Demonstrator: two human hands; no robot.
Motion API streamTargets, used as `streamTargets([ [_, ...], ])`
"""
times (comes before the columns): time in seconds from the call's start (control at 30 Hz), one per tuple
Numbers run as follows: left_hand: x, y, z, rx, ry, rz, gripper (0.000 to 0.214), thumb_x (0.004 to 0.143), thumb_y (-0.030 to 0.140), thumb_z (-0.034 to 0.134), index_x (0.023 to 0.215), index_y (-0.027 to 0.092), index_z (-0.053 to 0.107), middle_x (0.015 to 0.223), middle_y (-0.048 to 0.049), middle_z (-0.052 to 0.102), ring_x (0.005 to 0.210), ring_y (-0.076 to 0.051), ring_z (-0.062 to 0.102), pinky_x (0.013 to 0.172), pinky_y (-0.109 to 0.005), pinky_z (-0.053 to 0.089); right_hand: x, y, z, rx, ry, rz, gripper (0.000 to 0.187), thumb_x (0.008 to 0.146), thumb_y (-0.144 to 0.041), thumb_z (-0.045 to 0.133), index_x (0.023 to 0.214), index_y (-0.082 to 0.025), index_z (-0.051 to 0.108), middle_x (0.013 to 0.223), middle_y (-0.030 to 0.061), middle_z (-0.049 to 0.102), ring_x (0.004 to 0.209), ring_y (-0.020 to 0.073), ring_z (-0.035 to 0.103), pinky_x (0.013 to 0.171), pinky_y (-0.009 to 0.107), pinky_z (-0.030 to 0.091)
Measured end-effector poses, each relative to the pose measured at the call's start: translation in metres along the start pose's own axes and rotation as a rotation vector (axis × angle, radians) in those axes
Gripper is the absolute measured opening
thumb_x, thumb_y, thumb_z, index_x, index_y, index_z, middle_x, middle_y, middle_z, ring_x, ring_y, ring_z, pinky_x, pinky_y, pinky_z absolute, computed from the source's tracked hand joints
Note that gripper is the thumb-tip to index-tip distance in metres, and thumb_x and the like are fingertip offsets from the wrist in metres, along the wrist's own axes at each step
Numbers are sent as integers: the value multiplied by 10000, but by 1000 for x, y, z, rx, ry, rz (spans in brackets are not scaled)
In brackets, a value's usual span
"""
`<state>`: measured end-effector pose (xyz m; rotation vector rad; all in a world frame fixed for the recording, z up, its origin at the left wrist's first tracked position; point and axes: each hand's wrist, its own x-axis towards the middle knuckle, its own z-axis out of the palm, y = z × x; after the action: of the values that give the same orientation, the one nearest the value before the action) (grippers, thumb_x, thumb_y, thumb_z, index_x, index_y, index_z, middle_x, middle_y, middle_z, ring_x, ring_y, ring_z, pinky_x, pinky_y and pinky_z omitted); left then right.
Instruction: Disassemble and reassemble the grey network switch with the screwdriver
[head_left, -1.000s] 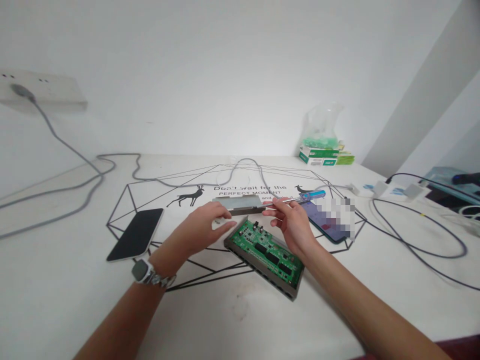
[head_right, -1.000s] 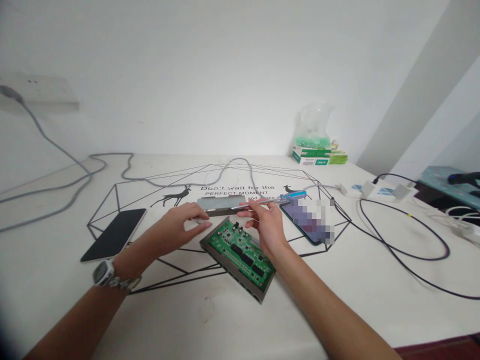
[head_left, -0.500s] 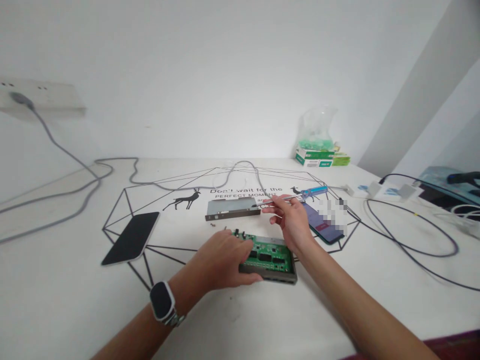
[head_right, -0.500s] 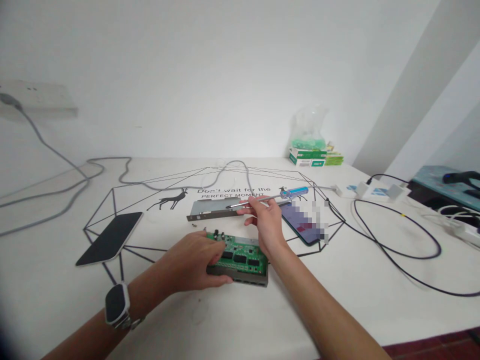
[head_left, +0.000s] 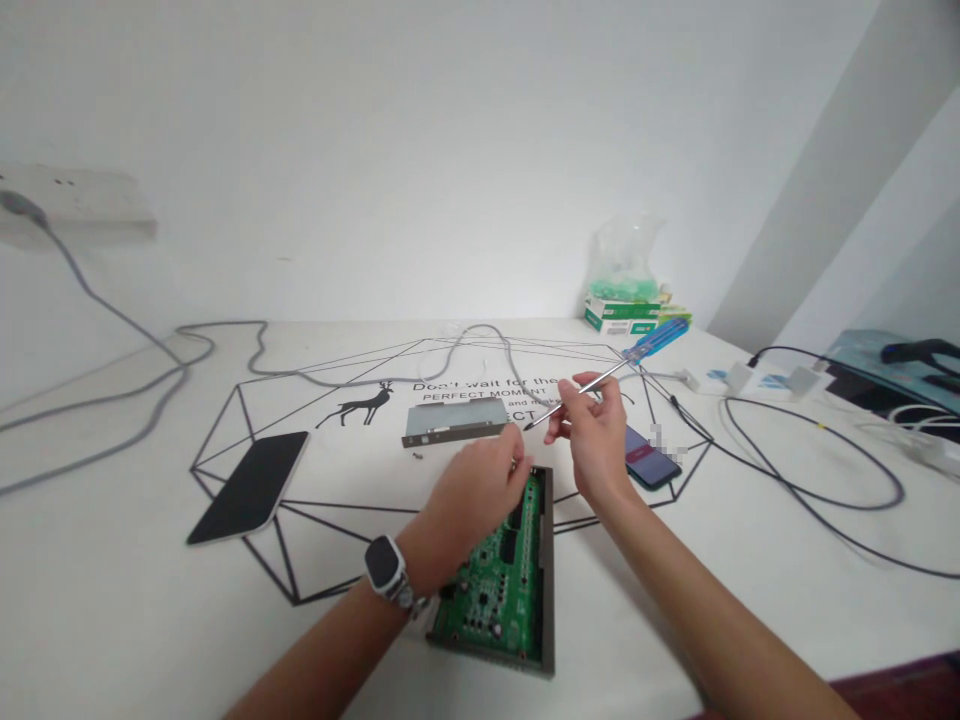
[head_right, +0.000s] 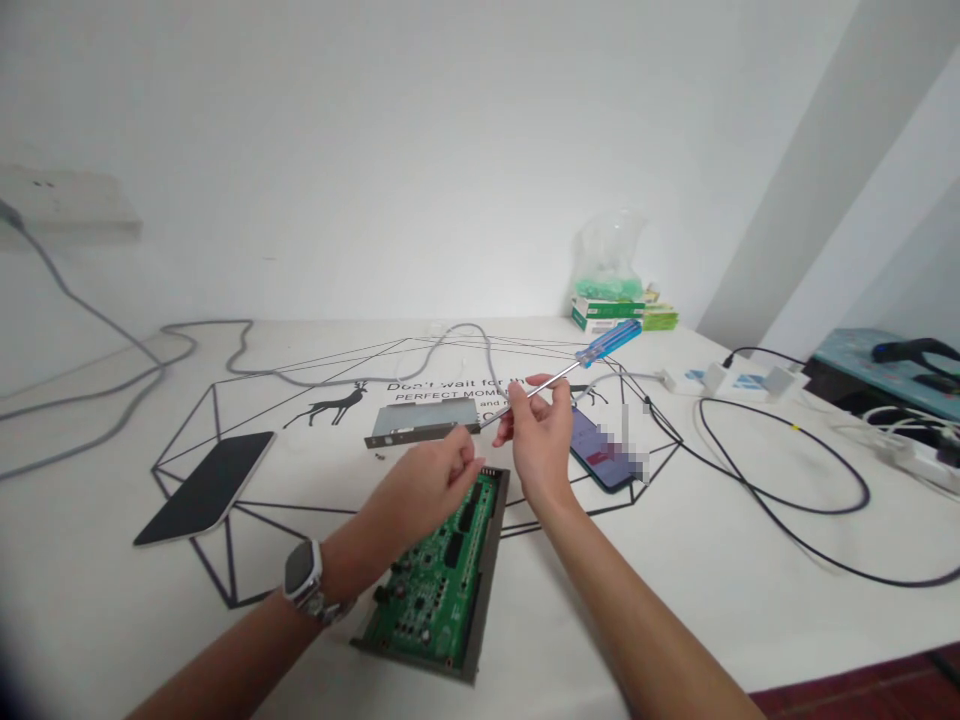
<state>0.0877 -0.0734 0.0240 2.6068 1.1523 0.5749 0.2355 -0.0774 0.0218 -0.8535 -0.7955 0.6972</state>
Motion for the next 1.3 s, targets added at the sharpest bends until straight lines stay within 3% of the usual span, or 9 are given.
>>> streamTargets([
  [0.1,17,-30,-4,19,28,214,192,916,226,524,1071,151,608,1082,-129,636,1020,-269,604,868,-376,462,-2,-1,1,-27,-21,-33,337,825,-408,702,984,-273,436,517,-121,531,381,96,493,382,190,446],
  [0.27,32,-49,4,10,-157,261,202,916,327,588,854,156,676,789,-55,659,739,-203,608,681,-297,431,-8,-1,6,-89,-100,-1,342,831,-429,687,1014,-269,447,523,-130,500,362,88,495,366,177,415],
  [0.4,37,-57,8,50,-109,302,206,919,280,580,777,164,674,706,-40,637,671,-192,579,628,-286,386,-13,3,9,-121,-179,55,356,820,-426,690,1034,-270,453,626,-115,534,369,85,534,362,185,422],
  [0.6,33,-71,3,-39,-14,167,170,899,264,599,825,162,714,808,-71,688,785,-222,620,717,-317,449,-22,12,10,-257,-298,14,350,836,-362,669,1132,-272,506,786,-65,596,419,77,568,372,181,400],
  [0.73,20,-81,-1,-123,99,199,203,937,287,547,973,176,714,929,-75,706,915,-220,626,831,-343,479,-24,18,11,-295,-333,-28,416,827,-346,692,1210,-282,541,788,-55,616,427,86,572,373,187,401],
  [0.83,10,-88,-3,-224,151,179,232,948,304,530,1028,183,712,986,-78,726,959,-216,638,850,-339,500,-19,21,17,-316,-348,-54,364,833,-359,694,1176,-278,599,762,-46,628,401,85,547,359,198,380],
  [0.97,4,-88,-9,-405,144,93,234,933,286,535,1038,170,709,1043,-78,742,963,-206,668,831,-321,528,-6,17,35,-373,-421,-129,266,903,-391,603,1140,-275,632,787,-25,648,432,93,556,397,217,415],
  [1.13,5,-82,-13,-548,126,104,211,900,235,544,1024,153,693,1000,-68,749,929,-200,678,831,-325,536,12,9,58,-468,-488,-308,248,909,-368,592,1127,-267,656,714,-29,599,492,106,544,465,217,431],
  [1.3,7,-86,-6,-587,150,83,208,917,287,551,974,158,704,969,-68,751,907,-208,684,814,-327,540,16,13,60,-455,-493,-324,218,869,-354,647,1068,-273,686,694,-33,603,494,110,530,476,218,408],
])
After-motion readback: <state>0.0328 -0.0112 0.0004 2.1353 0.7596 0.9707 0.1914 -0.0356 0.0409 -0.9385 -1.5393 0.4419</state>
